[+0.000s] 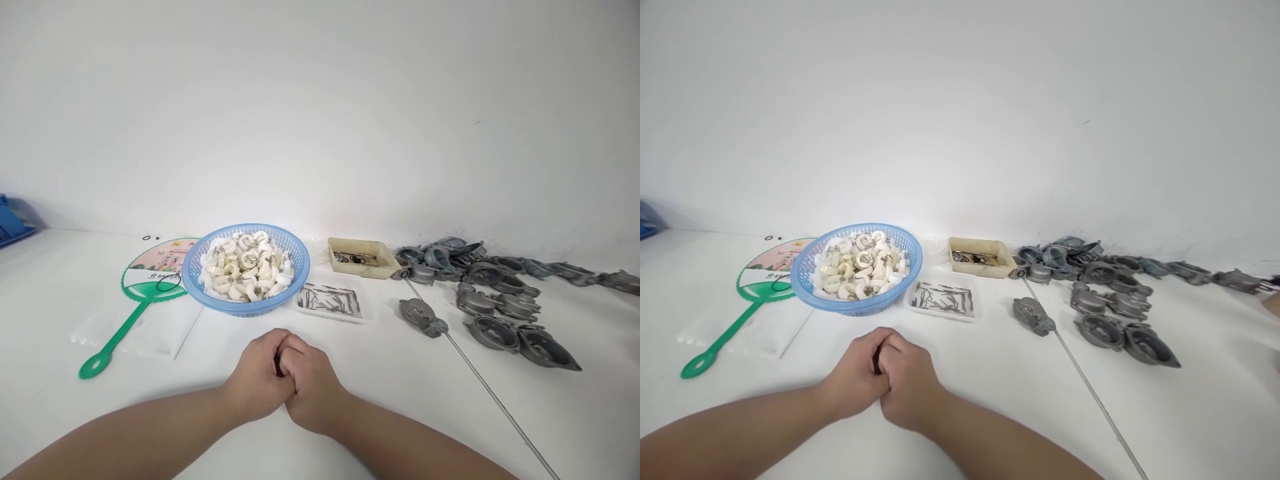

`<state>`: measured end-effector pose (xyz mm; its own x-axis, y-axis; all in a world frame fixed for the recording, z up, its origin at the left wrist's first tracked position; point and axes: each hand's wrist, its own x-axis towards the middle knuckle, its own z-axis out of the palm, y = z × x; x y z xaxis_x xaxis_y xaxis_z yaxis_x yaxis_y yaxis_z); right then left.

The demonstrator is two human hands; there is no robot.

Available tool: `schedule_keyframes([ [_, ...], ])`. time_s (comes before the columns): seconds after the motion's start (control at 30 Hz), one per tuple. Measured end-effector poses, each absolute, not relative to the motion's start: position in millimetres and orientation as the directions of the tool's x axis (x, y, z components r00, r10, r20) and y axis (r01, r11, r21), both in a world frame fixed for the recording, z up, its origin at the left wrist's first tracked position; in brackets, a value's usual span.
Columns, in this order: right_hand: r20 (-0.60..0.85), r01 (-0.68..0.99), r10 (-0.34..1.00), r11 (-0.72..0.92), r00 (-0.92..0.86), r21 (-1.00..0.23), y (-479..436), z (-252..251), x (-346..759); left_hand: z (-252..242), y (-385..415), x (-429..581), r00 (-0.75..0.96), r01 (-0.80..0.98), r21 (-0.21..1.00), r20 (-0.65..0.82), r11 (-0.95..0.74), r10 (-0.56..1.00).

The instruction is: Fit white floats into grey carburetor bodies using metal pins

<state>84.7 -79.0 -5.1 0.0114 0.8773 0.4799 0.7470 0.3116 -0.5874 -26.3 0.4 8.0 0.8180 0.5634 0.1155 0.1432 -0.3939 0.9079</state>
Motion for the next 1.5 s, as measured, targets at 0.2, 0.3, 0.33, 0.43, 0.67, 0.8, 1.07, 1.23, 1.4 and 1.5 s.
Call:
schedule_keyframes([
  [0.2,0.492,0.736,0.871,0.329,0.007,-0.592,-80,-6,85,6,0,-26,0.822,0.144,0.91,0.109,-0.389,0.559],
  [0.3,0.475,0.725,0.88,0.327,-0.001,-0.606,-79,-9,86,5,0,-26,0.822,0.156,0.907,0.1,-0.39,0.561],
  [0.33,0.476,0.728,0.879,0.327,-0.001,-0.602,-78,-10,86,4,0,-26,0.821,0.159,0.907,0.098,-0.391,0.562],
  [0.43,0.493,0.737,0.87,0.335,-0.003,-0.587,-77,-13,86,5,-1,-26,0.816,0.168,0.908,0.091,-0.384,0.571],
  [0.67,0.468,0.768,0.884,0.299,0.001,-0.567,-80,-6,84,5,1,-26,0.827,0.098,0.943,0.1,-0.317,0.553],
  [0.8,0.459,0.791,0.888,0.295,-0.021,-0.536,-83,-1,82,3,1,-26,0.836,0.045,0.963,0.11,-0.267,0.537],
  [1.07,0.468,0.8,0.883,0.311,-0.043,-0.513,-83,-1,81,4,1,-27,0.824,0.073,0.956,0.103,-0.285,0.557],
  [1.23,0.465,0.809,0.884,0.303,-0.041,-0.503,-82,1,81,5,0,-27,0.825,0.053,0.962,0.109,-0.269,0.555],
  [1.4,0.466,0.822,0.885,0.274,-0.012,-0.5,-83,-2,81,5,0,-26,0.823,0.072,0.958,0.1,-0.277,0.559],
  [1.5,0.454,0.832,0.891,0.251,0.001,-0.494,-82,-8,81,5,0,-27,0.827,0.114,0.941,0.088,-0.32,0.555],
])
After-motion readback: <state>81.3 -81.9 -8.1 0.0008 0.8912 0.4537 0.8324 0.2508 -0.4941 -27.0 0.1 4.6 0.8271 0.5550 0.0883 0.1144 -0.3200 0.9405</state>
